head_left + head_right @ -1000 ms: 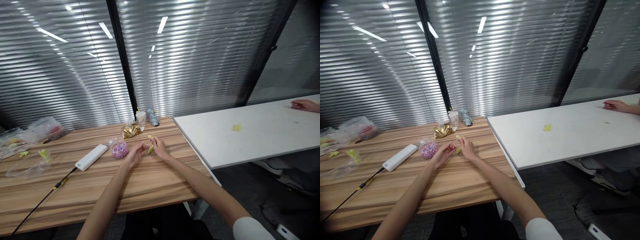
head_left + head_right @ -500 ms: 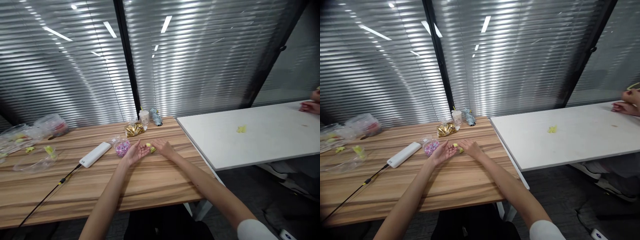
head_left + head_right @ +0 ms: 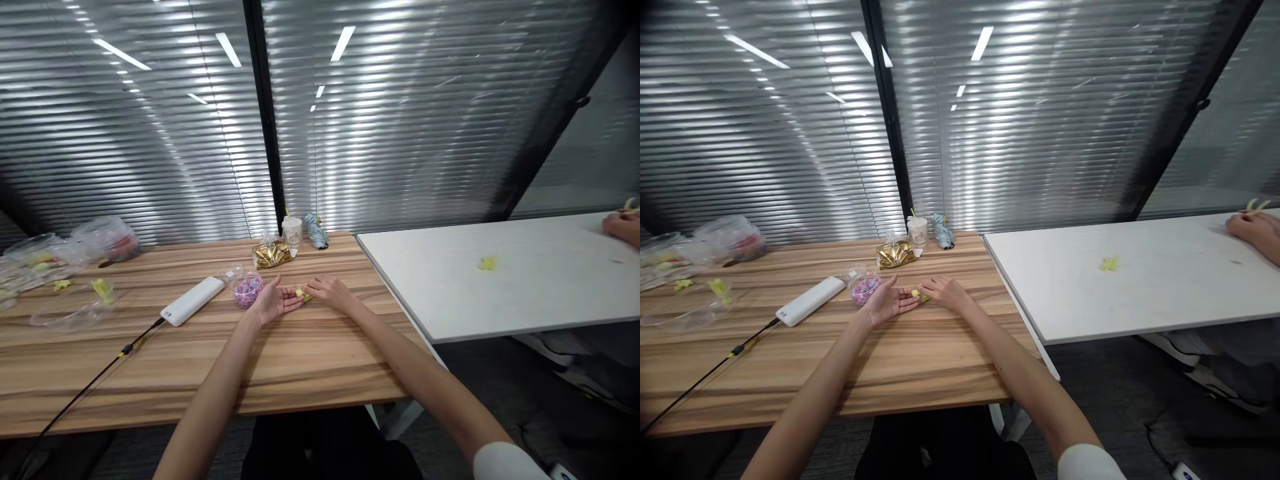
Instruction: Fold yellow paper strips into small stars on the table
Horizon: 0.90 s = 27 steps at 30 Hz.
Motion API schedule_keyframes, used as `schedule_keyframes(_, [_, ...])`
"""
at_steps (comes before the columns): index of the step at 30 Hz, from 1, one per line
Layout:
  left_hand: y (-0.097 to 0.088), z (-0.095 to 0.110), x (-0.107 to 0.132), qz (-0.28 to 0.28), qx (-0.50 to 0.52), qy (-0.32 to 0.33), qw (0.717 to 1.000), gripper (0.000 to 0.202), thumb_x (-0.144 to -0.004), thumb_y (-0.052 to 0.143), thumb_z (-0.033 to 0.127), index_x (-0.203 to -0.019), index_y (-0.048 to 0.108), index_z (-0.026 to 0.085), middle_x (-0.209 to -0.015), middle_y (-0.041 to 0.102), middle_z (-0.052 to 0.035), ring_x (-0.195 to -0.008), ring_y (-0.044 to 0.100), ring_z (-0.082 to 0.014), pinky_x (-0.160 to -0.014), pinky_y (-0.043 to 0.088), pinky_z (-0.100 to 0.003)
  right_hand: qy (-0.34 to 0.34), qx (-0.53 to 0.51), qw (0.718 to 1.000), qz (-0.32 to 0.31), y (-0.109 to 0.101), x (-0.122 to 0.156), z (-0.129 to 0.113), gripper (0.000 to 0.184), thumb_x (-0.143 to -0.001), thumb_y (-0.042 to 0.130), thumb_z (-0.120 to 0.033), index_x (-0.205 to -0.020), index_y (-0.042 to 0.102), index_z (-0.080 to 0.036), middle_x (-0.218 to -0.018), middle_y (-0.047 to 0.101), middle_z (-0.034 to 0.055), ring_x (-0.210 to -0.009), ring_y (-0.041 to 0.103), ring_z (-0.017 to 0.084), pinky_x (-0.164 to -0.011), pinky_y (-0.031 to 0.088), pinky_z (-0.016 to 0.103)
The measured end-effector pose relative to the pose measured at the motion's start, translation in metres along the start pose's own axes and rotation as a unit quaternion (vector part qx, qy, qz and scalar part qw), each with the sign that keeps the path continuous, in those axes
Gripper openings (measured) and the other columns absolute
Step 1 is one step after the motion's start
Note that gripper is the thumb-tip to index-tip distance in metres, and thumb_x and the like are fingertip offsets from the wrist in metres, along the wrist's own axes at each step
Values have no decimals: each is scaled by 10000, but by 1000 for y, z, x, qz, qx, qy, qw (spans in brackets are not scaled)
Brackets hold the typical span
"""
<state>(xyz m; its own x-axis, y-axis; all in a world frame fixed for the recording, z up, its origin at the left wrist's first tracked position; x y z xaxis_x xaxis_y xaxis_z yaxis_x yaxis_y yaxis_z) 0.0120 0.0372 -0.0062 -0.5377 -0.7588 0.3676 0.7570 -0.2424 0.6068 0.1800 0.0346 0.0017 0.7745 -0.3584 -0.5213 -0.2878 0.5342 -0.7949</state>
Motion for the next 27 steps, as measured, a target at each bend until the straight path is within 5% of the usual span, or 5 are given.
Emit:
schedule_keyframes(21, [9, 0, 6, -12, -38, 52, 998, 505, -782, 410, 553, -799, 616, 93, -922, 641, -140, -951, 578, -253, -879, 407, -389, 15, 8, 1000, 4, 1, -1, -1, 216, -880, 419, -150, -1063, 528, -179, -842, 592, 42, -809, 522, 158, -655, 376, 260])
schedule_keyframes(27, [8, -1, 4, 1, -108, 106, 989, 512, -759, 441, 570, -847, 642, 108, -908, 659, -122, -956, 574, -242, -909, 373, -365, 75, -33, 996, 31, 7, 1, -2, 131, -867, 450, -154, -909, 574, -154, -810, 615, 49, -755, 541, 139, -627, 356, 233])
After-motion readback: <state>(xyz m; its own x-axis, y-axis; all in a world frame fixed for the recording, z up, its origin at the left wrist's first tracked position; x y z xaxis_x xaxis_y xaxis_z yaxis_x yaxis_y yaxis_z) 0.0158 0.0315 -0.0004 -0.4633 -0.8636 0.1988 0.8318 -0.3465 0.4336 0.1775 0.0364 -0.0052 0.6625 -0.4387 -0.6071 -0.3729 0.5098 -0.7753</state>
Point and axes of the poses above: each hand's wrist, its own x-axis away from the middle knuckle, its own y-axis out of the palm, z = x × y, the point moved 3 cm from there along -x, towards the middle knuckle
